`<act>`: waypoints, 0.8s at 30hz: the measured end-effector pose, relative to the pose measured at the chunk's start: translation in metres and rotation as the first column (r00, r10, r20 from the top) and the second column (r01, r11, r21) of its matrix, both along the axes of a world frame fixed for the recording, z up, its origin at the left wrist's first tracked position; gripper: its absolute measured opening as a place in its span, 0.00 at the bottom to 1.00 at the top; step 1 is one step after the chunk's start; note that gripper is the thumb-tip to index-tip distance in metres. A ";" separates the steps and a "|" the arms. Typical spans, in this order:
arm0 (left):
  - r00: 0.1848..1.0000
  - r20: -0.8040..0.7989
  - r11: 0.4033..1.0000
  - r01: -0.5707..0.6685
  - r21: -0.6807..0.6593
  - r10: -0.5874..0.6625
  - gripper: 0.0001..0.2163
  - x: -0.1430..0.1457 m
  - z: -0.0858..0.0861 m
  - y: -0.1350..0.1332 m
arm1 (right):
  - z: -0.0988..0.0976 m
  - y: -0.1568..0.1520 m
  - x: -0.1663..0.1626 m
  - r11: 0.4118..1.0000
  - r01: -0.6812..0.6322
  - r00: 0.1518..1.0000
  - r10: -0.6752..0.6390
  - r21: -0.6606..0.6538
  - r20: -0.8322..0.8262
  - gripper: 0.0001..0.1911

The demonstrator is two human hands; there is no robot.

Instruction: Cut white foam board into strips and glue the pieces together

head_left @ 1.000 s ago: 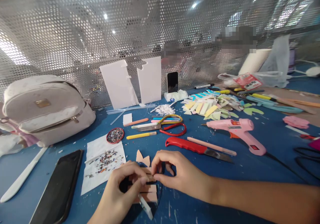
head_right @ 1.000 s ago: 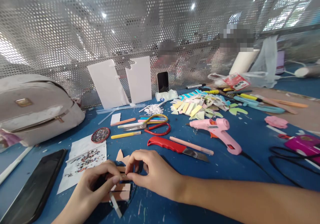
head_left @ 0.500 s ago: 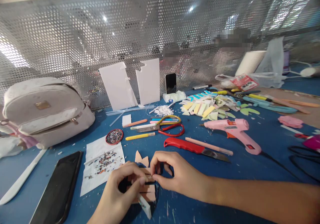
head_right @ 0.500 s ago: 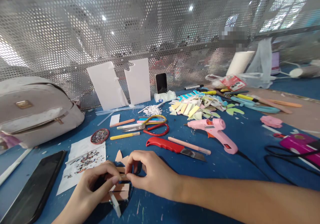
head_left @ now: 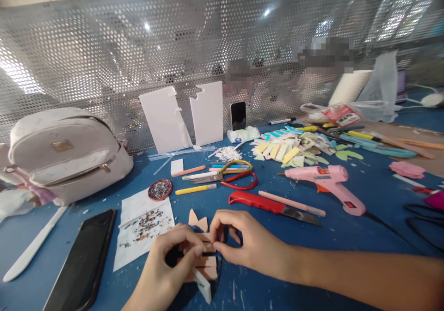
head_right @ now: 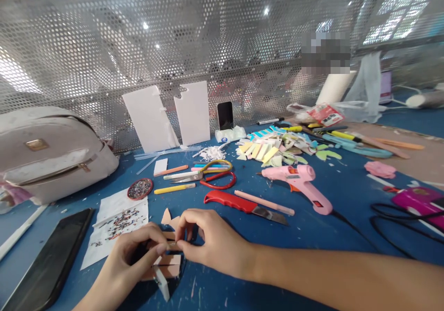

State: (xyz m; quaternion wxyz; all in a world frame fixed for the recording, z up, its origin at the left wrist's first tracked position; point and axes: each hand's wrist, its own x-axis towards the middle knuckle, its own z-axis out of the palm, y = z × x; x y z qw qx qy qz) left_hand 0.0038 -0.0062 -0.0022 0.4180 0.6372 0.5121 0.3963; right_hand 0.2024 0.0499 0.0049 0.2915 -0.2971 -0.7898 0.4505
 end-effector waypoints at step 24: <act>1.000 0.007 0.999 -0.009 -0.043 0.009 0.13 -0.001 -0.001 0.000 | 0.002 0.000 0.001 0.997 -0.034 0.999 0.032 -0.066 -0.021 0.11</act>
